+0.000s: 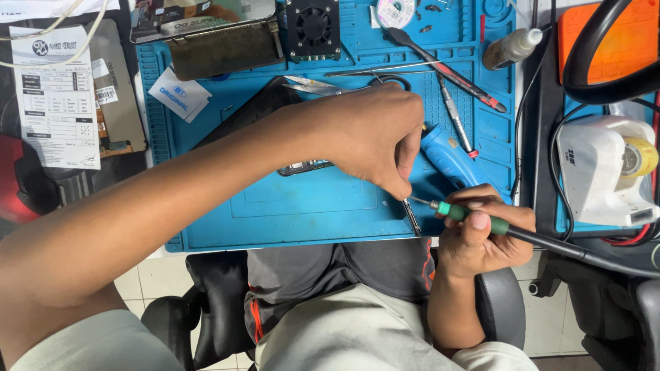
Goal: The person disassembles a smartphone at a repair bench, prying the back cover off with a metal tool and lifting the battery and internal components. They use a screwdriver on the frame, handle the screen assembly, and press the power button to test the phone's screen at the end.
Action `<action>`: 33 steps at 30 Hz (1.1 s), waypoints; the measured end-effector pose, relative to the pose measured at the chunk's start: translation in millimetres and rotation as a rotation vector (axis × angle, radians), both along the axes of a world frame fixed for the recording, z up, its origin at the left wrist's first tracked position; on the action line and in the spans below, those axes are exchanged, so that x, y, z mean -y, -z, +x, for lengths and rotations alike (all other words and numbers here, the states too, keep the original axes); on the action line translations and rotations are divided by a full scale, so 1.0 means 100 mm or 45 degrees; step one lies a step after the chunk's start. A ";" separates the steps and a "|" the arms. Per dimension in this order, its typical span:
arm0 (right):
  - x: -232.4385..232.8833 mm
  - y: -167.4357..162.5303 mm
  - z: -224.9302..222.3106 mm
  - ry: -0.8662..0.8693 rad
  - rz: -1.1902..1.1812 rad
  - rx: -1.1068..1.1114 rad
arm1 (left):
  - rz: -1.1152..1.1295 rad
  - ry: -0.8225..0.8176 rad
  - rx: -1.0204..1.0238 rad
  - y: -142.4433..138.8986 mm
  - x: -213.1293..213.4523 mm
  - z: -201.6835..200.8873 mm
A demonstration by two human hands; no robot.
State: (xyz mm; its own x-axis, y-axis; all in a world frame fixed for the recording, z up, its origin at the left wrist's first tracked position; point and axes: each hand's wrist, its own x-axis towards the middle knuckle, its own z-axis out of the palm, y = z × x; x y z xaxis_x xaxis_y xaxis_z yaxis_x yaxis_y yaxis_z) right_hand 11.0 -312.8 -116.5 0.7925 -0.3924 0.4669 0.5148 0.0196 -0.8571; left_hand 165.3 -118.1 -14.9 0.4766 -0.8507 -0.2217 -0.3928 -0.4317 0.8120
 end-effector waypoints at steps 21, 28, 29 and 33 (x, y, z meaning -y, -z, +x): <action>0.04 0.05 0.04 -0.003 0.067 0.057 | 0.022 0.000 -0.019 -0.03 0.00 0.00; 0.02 0.02 0.04 -0.030 0.074 0.048 | 0.035 -0.002 -0.026 -0.03 -0.01 -0.01; 0.01 0.01 0.04 -0.033 0.074 0.045 | 0.027 -0.001 -0.023 -0.02 0.00 -0.01; 0.01 0.00 0.04 -0.029 0.058 0.041 | 0.000 0.003 -0.005 -0.01 0.01 -0.01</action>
State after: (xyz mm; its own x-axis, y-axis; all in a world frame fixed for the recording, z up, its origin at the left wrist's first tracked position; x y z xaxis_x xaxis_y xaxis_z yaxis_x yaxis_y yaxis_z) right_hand 15.2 -313.3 -116.5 0.7862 -0.3959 0.4745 0.5411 0.0703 -0.8380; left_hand 164.5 -118.6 -13.8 0.4739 -0.8516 -0.2238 -0.3905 -0.4311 0.8134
